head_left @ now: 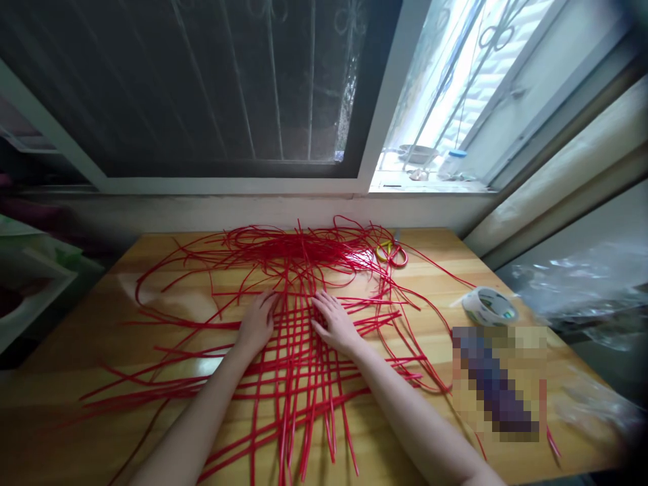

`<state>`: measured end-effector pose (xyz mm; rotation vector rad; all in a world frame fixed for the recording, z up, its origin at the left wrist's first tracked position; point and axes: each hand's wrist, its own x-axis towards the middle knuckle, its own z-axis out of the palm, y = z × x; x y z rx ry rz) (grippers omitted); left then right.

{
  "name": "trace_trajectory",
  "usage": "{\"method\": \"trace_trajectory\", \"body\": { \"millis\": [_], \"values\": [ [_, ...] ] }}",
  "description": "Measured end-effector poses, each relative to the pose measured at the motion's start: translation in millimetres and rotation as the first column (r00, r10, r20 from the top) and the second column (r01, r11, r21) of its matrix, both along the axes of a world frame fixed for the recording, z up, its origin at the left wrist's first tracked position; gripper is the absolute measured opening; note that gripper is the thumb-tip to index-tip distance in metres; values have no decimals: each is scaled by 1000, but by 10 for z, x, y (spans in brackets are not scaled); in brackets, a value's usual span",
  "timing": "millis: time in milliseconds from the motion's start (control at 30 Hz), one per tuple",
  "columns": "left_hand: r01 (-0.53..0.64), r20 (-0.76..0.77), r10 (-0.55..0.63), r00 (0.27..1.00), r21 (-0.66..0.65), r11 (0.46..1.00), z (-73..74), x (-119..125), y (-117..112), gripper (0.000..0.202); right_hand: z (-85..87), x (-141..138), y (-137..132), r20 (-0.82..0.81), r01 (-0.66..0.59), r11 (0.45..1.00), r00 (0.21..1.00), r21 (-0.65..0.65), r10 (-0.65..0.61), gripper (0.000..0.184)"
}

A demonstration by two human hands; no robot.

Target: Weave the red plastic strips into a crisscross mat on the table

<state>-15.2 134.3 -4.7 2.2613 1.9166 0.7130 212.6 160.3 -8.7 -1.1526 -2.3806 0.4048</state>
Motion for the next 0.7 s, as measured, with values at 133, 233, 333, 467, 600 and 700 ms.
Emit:
{"method": "trace_trajectory", "body": {
  "millis": [133, 233, 333, 467, 600, 700],
  "values": [
    [-29, -75, 27, 997, -20, 999, -38, 25, -29, 45, -38, -44, -1, 102, 22, 1000, 994, 19, -24, 54],
    [-65, -133, 61, 989, -22, 998, -48, 52, -11, 47, -39, -58, -3, 122, 40, 999, 992, 19, -42, 55],
    [-104, -174, 103, 979, 5, 995, -42, 80, 47, 48, -34, -50, -12, 116, 47, 999, 992, 23, -49, 53],
    [-166, -179, 166, 970, 13, 986, -9, 123, 137, 47, -36, -46, -28, 112, 86, 996, 990, 26, -88, 52],
    [-236, -161, 237, 958, 26, 971, -2, 162, 163, 47, -41, -78, -58, 120, 161, 986, 979, 30, -164, 51],
    [-294, -150, 295, 944, 34, 955, -23, 178, 157, 47, -43, -102, -81, 130, 187, 982, 973, 32, -189, 50]
  ]
}}
